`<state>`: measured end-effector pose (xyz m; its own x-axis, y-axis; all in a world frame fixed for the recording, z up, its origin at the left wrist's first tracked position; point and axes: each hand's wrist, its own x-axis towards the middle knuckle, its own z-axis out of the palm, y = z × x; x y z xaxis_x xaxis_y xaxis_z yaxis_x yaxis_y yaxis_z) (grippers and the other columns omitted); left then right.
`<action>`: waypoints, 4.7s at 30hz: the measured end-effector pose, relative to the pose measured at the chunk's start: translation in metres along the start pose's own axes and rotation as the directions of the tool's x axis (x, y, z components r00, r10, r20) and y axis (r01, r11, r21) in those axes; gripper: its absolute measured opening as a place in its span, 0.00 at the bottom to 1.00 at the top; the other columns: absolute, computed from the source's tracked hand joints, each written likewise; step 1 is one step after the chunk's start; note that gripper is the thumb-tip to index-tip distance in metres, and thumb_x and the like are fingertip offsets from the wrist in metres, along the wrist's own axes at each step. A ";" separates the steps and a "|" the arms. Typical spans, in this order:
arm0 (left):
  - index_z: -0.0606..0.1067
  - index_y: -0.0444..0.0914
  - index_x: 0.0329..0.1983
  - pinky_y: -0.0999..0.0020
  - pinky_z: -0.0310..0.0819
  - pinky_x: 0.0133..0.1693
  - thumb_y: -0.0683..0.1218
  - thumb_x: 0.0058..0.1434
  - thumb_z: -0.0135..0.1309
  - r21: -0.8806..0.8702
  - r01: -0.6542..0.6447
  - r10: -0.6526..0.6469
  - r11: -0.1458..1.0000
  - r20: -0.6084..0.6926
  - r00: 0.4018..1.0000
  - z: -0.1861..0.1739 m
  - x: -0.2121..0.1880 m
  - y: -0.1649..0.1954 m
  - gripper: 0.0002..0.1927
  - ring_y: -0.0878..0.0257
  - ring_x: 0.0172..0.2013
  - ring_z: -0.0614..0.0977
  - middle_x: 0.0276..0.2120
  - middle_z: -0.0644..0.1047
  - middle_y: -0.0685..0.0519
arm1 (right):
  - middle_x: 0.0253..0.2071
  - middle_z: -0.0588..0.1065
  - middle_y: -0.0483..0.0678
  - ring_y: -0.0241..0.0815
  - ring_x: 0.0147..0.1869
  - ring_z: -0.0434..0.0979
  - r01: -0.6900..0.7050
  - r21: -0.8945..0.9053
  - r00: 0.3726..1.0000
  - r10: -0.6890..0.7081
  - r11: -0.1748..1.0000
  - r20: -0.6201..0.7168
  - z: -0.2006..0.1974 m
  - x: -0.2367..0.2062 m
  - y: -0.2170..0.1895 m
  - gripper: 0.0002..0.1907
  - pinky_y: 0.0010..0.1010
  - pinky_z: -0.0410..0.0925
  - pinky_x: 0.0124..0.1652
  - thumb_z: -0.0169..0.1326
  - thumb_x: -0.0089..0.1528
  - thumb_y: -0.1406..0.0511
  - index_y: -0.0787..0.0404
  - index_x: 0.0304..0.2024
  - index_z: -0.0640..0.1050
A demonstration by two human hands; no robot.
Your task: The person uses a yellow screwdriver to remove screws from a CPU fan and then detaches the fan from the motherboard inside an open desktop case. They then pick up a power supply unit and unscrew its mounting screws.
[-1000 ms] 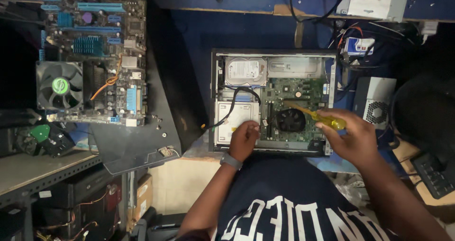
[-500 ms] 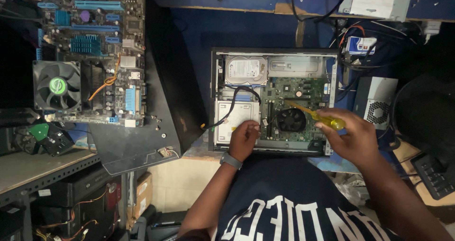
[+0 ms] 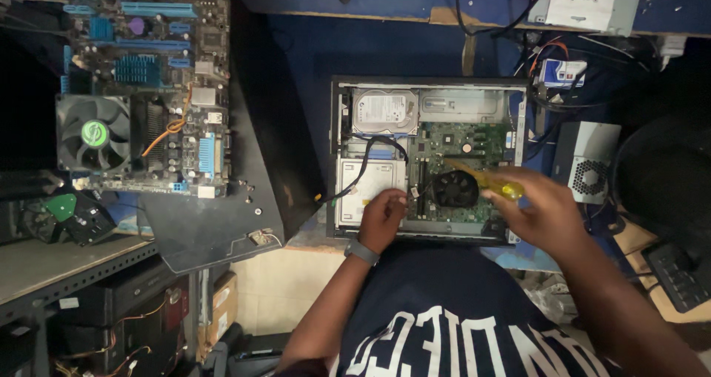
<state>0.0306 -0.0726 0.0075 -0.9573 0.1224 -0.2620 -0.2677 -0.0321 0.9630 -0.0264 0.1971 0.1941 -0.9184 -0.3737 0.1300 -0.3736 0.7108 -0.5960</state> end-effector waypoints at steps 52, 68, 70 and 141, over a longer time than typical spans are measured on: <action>0.67 0.38 0.65 0.58 0.79 0.49 0.43 0.63 0.57 0.264 -0.512 0.431 0.817 0.309 0.848 0.059 0.112 0.162 0.26 0.47 0.51 0.83 0.51 0.79 0.42 | 0.31 0.80 0.51 0.50 0.29 0.80 0.028 -0.624 0.998 0.013 0.781 0.061 -0.061 0.093 -0.068 0.18 0.38 0.72 0.28 0.50 0.66 0.53 0.58 0.34 0.83; 0.67 0.41 0.63 0.62 0.81 0.50 0.39 0.61 0.55 0.151 -0.486 0.440 0.861 0.258 0.860 0.064 0.107 0.162 0.26 0.56 0.49 0.86 0.47 0.83 0.51 | 0.29 0.78 0.55 0.53 0.26 0.79 0.118 -0.511 0.992 -0.126 0.851 0.019 -0.049 0.082 -0.070 0.15 0.39 0.70 0.23 0.49 0.60 0.62 0.65 0.40 0.82; 0.69 0.41 0.59 0.61 0.80 0.49 0.39 0.62 0.56 0.183 -0.573 0.503 0.799 0.319 0.803 0.061 0.109 0.157 0.21 0.54 0.48 0.86 0.48 0.82 0.50 | 0.28 0.79 0.53 0.52 0.28 0.80 0.007 -0.625 0.996 0.051 0.780 0.074 -0.044 0.084 -0.067 0.18 0.40 0.71 0.27 0.49 0.66 0.55 0.62 0.38 0.81; 0.77 0.37 0.35 0.53 0.70 0.41 0.41 0.66 0.59 0.939 0.088 0.744 0.333 -0.319 0.587 -0.125 -0.058 0.265 0.04 0.46 0.36 0.78 0.32 0.78 0.46 | 0.31 0.76 0.42 0.31 0.26 0.66 -0.702 0.565 0.703 0.553 0.434 0.448 0.094 -0.124 0.102 0.07 0.25 0.59 0.27 0.53 0.61 0.70 0.60 0.41 0.80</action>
<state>0.0020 -0.2118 0.2696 -0.7960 -0.2688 0.5423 -0.0707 0.9312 0.3577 0.0620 0.2604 0.0426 -0.7934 -0.1370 -0.5931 0.5560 0.2334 -0.7977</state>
